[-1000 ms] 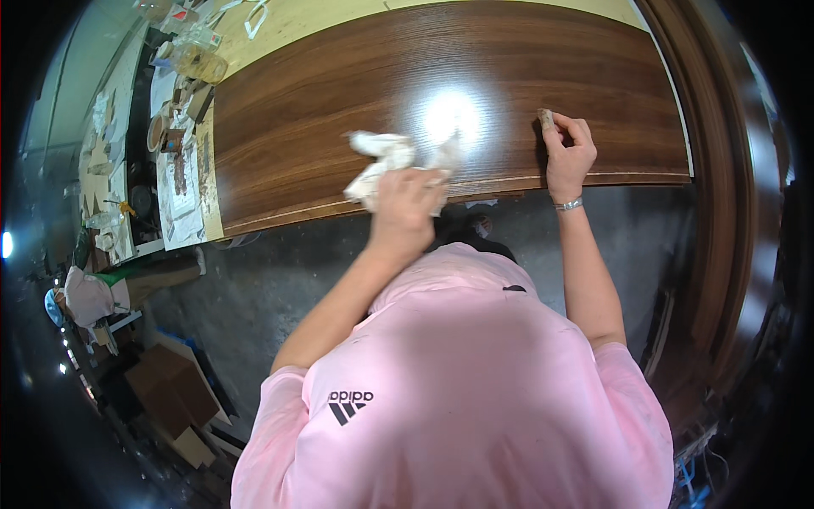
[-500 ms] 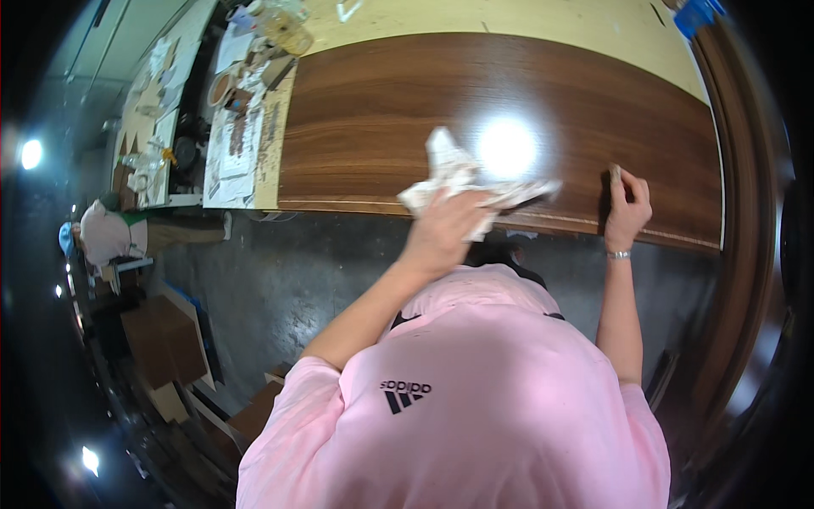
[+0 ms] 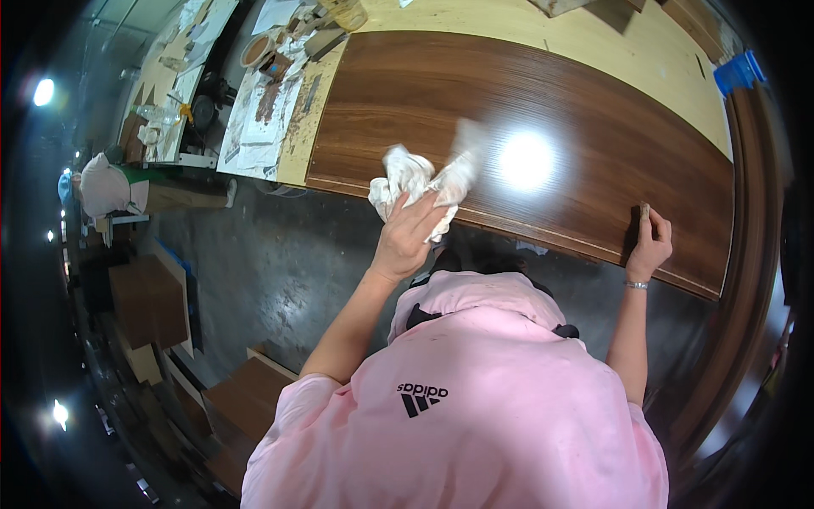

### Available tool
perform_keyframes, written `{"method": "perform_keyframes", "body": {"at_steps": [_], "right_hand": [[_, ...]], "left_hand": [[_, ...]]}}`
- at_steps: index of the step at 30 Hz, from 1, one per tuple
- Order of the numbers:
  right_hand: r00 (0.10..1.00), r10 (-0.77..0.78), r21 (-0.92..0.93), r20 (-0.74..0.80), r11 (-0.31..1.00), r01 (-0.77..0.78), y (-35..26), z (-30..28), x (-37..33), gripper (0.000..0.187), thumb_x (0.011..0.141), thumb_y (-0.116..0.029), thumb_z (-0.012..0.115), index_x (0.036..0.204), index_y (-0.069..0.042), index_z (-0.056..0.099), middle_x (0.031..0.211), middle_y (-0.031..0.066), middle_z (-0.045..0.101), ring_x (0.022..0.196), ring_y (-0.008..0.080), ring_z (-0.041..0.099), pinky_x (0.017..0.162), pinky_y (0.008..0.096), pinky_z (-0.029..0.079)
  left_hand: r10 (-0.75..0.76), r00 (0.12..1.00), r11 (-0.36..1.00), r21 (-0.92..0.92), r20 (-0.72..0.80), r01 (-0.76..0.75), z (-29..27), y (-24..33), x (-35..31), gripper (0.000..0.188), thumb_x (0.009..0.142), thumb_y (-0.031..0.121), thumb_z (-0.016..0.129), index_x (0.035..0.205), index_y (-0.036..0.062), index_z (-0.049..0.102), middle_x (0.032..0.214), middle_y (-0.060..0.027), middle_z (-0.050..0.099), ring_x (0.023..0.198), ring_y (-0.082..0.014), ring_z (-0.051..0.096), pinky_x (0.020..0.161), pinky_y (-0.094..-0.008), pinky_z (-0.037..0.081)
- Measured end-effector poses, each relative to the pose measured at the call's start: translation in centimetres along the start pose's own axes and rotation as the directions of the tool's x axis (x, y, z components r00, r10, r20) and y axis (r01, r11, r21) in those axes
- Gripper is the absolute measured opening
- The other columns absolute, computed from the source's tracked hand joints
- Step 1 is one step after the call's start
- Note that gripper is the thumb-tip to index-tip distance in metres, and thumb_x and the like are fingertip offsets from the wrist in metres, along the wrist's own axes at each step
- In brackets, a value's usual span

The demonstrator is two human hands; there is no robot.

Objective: The person rubs a sanding block along the edges and surface of a wood panel, then wipes the panel with a cloth, repeats the sanding and wiping, and finally applies a liquid from a bottle to the cloth before wiping the panel again.

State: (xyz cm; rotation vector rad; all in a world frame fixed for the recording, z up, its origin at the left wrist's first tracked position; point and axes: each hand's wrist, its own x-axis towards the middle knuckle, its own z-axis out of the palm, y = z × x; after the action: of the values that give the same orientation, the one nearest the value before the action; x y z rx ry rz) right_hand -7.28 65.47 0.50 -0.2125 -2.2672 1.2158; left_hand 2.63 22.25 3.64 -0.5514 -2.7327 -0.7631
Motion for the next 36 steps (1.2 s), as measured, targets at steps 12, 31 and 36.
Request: {"method": "perform_keyframes", "body": {"at_steps": [12,31,36], "right_hand": [[1.0,0.02,-0.057,0.021,0.998,-0.018,0.3,-0.3,0.0,0.013,0.09,-0.01,0.071,0.097,0.0,0.074,0.086,0.0008,0.064,0.081,0.0096,0.057,0.077,0.0253,0.046],[0.999,0.036,-0.02,0.03,0.999,-0.035,0.8,-0.5,-0.3,0.011,0.089,-0.007,0.07,0.097,0.001,0.073,0.086,0.0018,0.062,0.08,0.0117,0.056,0.076,0.0265,0.046],[0.999,0.041,-0.076,0.035,0.996,-0.039,0.8,-0.4,0.1,0.012,0.089,-0.007,0.07,0.097,0.001,0.073,0.086,0.0022,0.062,0.081,0.0123,0.057,0.077,0.0274,0.047]], "left_hand": [[-0.117,0.959,0.971,0.175,-0.257,0.165,1.8,-2.1,-2.4,0.033,0.087,0.006,0.052,0.115,0.0034,0.069,0.124,-0.0157,0.066,0.121,-0.0292,0.061,0.114,-0.056,0.027],[-0.483,0.638,0.718,0.145,-0.6,0.68,-11.8,-14.8,-5.6,0.026,0.083,-0.001,0.06,0.107,0.0005,0.071,0.109,-0.0206,0.069,0.098,-0.0376,0.067,0.087,-0.0425,0.053],[-0.361,0.88,0.88,0.199,-0.308,0.431,-2.2,-5.9,-0.8,0.047,0.085,0.015,0.068,0.128,-0.0018,0.058,0.125,-0.0231,0.061,0.12,-0.0441,0.055,0.107,-0.0492,0.04]]}}
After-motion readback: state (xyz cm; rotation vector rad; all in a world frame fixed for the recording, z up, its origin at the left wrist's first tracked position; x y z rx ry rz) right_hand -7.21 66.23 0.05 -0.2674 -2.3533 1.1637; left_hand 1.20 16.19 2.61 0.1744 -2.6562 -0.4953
